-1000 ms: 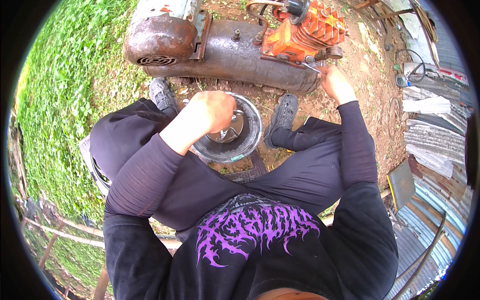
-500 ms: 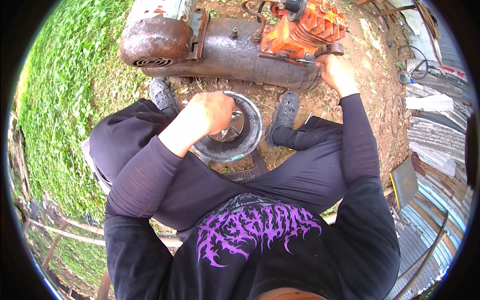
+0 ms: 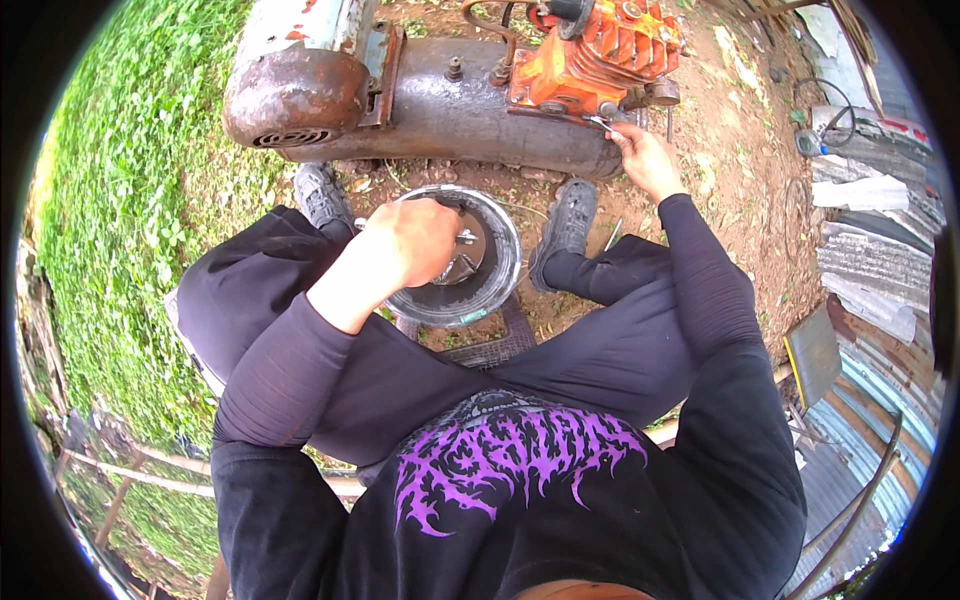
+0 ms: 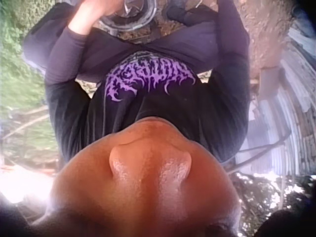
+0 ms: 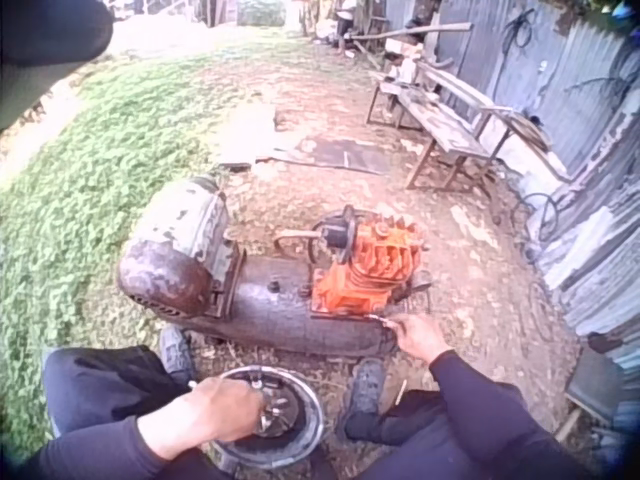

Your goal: The person cleans wrenches in a bucket of liquid, uses a wrench to work on the bolts of an air compressor pump, and handles small metal parts.

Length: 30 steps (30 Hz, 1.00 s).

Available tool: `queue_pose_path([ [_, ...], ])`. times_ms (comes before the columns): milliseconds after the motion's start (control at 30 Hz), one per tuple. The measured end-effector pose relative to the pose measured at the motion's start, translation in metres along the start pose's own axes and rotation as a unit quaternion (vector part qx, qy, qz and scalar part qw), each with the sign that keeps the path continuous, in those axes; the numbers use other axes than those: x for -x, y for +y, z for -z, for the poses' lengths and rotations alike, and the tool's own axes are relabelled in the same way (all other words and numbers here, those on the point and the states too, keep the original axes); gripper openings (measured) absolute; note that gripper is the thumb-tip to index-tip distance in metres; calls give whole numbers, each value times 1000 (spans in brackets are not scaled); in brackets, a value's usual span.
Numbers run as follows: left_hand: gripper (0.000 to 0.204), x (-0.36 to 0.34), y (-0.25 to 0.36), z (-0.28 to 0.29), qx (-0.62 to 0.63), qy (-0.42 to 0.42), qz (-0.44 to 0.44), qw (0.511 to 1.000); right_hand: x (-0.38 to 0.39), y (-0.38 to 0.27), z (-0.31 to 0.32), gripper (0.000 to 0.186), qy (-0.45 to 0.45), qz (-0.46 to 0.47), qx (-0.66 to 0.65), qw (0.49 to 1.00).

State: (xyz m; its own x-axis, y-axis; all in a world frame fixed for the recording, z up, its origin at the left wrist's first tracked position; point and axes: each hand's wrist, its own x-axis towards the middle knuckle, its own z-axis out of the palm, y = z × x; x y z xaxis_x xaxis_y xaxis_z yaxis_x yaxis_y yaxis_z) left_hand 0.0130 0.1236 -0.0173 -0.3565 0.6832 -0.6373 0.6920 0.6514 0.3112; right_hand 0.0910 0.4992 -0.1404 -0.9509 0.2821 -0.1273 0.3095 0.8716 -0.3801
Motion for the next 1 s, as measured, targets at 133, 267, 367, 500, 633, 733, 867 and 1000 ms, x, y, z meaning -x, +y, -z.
queue_pose_path([
  [133, 24, -5, -2, 2, -7, -13, 9, 1000, 6, 5, -37, 30, 42, -35, -116, 992],
  [267, 24, -4, -3, 5, -11, -5, 11, 1000, 4, -10, -23, 32, 4, -47, -66, 997],
  [367, 25, -6, -1, 5, -12, 23, 0, 1000, 1, -6, -20, 31, -3, -34, -48, 998],
  [500, 26, -7, 2, 6, -22, 14, -10, 1000, -1, -11, -10, 29, -16, -14, -69, 997],
  [633, 25, -2, 0, 1, -14, 19, -3, 1000, 5, -19, -26, 29, 16, -41, -72, 996],
  [733, 22, 3, -4, -1, -6, 32, 4, 999, 5, -24, -34, 34, 51, -57, -81, 994],
  [867, 20, 11, -3, 0, 13, 38, 6, 999, 8, -23, -39, 40, 65, -75, -61, 993],
  [1000, 20, 15, -5, -2, 10, 35, 0, 999, 12, -27, -46, 42, 98, -108, -45, 988],
])
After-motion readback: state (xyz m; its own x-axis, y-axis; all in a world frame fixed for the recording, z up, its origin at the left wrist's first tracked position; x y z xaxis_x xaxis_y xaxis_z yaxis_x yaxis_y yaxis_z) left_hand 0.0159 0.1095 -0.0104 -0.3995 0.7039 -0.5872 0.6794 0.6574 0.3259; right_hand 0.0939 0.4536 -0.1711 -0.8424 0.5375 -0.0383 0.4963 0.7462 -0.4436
